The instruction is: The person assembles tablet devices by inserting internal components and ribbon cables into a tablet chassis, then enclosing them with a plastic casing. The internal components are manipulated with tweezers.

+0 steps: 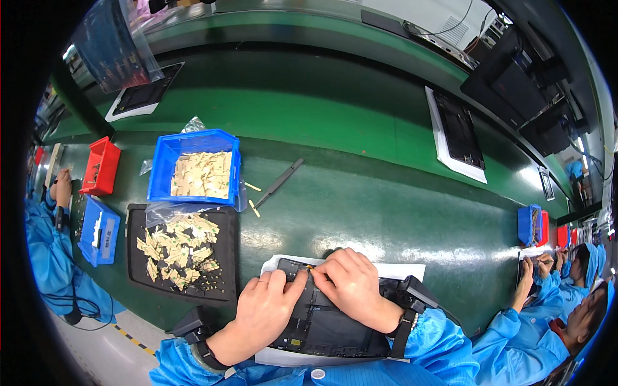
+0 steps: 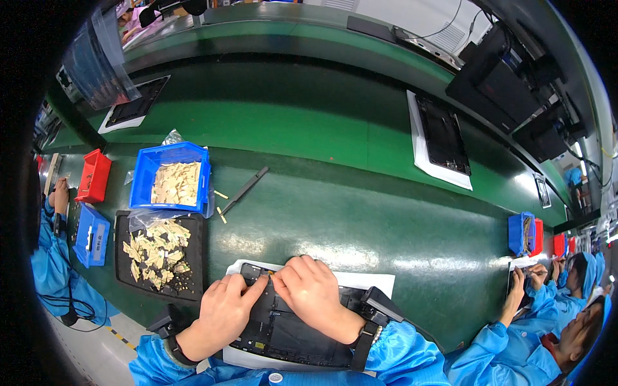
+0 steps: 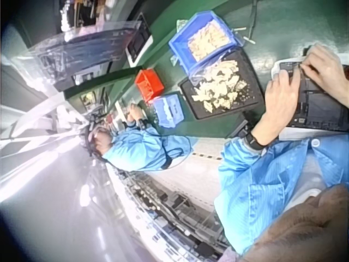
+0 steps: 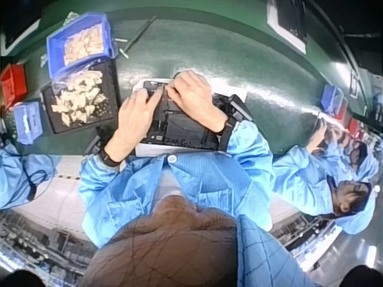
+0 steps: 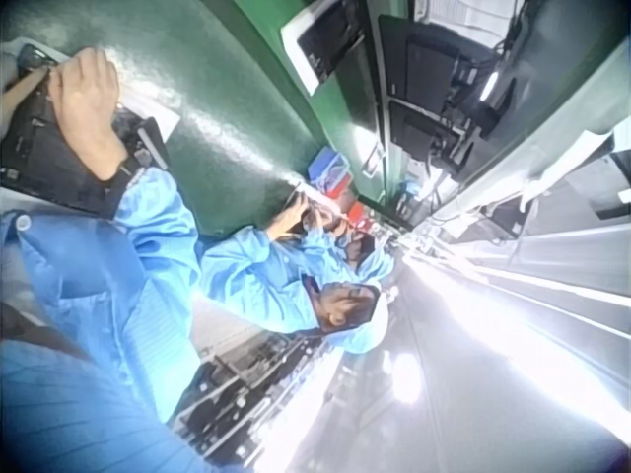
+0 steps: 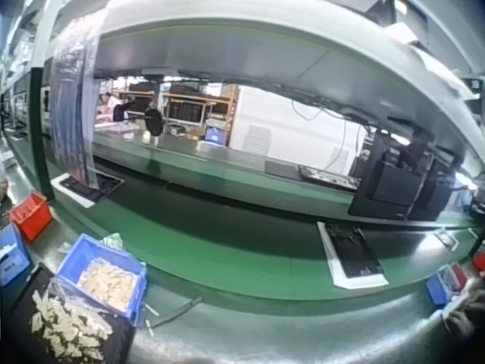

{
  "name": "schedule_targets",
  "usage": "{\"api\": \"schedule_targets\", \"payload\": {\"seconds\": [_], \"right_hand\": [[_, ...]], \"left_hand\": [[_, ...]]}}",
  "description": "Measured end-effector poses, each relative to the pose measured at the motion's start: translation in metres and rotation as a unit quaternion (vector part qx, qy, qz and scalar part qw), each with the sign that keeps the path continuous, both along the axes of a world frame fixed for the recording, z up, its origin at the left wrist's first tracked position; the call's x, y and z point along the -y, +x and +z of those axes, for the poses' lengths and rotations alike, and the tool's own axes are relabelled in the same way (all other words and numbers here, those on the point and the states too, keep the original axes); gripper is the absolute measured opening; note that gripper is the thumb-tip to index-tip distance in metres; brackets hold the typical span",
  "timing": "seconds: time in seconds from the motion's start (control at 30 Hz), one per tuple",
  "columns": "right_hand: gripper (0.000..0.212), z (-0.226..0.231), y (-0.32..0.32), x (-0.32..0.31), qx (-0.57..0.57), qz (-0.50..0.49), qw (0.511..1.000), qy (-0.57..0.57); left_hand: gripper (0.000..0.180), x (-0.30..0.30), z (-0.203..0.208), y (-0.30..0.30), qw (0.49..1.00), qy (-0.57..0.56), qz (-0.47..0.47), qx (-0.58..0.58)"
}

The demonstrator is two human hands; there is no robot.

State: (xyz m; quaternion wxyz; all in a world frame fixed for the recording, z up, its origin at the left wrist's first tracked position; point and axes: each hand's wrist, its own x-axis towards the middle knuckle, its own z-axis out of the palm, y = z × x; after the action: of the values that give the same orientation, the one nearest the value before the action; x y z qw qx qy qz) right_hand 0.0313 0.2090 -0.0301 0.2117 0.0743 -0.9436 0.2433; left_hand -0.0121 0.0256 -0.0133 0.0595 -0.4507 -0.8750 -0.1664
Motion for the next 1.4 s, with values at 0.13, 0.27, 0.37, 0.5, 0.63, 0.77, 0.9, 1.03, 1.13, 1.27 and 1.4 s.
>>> {"api": "schedule_targets", "payload": {"seconds": [0.13, 0.27, 0.37, 0.5, 0.63, 0.77, 0.9, 1.03, 1.13, 1.27, 1.4], "right_hand": [[0.015, 0.000, 0.000, 0.001, 0.000, -0.004, 1.000, 0.011], [0.014, 0.002, 0.001, 0.001, -0.001, -0.004, 0.999, 0.035], [0.014, 0.003, 0.002, 0.002, 0.007, -0.004, 0.999, 0.041], [0.016, 0.006, -0.001, 0.000, 0.031, -0.017, 0.999, -0.028], [0.026, 0.014, 0.006, -0.006, 0.071, 0.010, 0.993, -0.093], [0.042, 0.020, 0.013, -0.010, 0.078, 0.071, 0.986, 0.127], [0.035, 0.014, 0.008, -0.020, 0.098, 0.099, 0.988, 0.061], [0.027, 0.008, 0.010, -0.030, 0.101, 0.052, 0.970, -0.214], [0.026, 0.008, 0.008, -0.029, 0.121, 0.015, 0.953, -0.276], [0.026, 0.010, 0.008, -0.028, 0.150, 0.011, 0.954, -0.258], [0.025, 0.011, 0.007, -0.027, 0.164, 0.021, 0.958, -0.234]], "left_hand": [[0.039, -0.001, 0.006, -0.003, 0.999, -0.042, -0.015, 0.007], [0.040, -0.001, 0.007, -0.005, 0.998, -0.060, -0.024, 0.006], [0.042, 0.000, 0.009, -0.007, 0.996, -0.071, -0.046, -0.022], [0.041, 0.000, 0.011, -0.007, 0.997, -0.059, -0.035, 0.025], [0.042, 0.001, 0.007, -0.009, 0.998, -0.028, -0.032, 0.041], [0.041, 0.001, 0.001, -0.008, 0.999, -0.009, -0.025, 0.038], [0.039, 0.008, 0.001, -0.013, 0.998, 0.018, -0.022, 0.060], [0.041, 0.006, 0.008, -0.011, 0.999, -0.020, -0.048, 0.014], [0.046, -0.004, 0.014, -0.011, 0.996, -0.061, -0.066, -0.007], [0.052, -0.007, 0.011, -0.011, 0.994, -0.086, -0.072, -0.006], [0.057, -0.005, 0.005, -0.006, 0.992, -0.104, -0.063, -0.018]]}}
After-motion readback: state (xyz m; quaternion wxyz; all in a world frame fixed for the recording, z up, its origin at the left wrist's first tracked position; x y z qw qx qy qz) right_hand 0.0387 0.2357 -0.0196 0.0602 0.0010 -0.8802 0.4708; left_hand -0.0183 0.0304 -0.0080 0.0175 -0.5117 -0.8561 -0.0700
